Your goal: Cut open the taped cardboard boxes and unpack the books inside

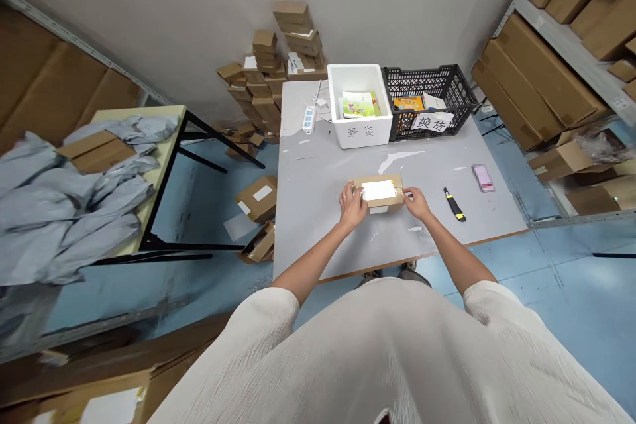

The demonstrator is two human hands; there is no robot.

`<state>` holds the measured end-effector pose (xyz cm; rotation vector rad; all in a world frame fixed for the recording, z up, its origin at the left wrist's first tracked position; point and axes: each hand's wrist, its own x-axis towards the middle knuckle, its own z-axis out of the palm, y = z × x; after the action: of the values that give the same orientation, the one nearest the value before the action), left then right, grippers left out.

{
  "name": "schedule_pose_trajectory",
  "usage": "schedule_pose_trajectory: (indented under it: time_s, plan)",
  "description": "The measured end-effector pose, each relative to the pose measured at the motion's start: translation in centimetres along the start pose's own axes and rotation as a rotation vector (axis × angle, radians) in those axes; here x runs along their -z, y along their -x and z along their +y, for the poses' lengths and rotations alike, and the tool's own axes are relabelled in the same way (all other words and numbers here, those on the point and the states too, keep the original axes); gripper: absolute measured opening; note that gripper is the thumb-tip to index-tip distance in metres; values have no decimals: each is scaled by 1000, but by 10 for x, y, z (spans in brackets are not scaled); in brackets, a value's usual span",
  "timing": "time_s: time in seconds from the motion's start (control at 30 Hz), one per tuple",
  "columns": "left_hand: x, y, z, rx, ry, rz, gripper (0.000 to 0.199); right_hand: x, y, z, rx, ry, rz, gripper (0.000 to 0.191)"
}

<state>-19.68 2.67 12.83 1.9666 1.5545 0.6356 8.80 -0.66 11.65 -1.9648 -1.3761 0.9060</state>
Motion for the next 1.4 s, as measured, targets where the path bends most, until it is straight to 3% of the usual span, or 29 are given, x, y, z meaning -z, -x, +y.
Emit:
schedule_pose_trajectory:
  time_s: [0.23,0.43,0.6,0.73,0.97,1.13,1.3,1.4]
  plan:
    - [-30,1,39,-32,-76,-77,45,40,-7,42,-43,23,-32,33]
    - [-58,-1,60,19,-128,-89,47,75,-21,106,-174,181,-53,39]
    - [-66,-4,69,-13,-155,-124,53,102,-30,155,-276,422,-37,49]
    - [-69,-7,73,2,-182,-116,50,113,-34,175,-340,528,-99,53]
    - [-79,-6,71,15,-276,-113,55,113,-33,186,-332,628,-207,47]
    - [-81,-4,67,-3,-343,-127,57,114,-30,185,-317,652,-196,44]
    - [-76,-1,58,-71,-313,-163,64,111,-33,164,-369,370,-126,50]
    - [-66,3,49,-109,-281,-167,67,105,-42,133,-320,116,-75,35]
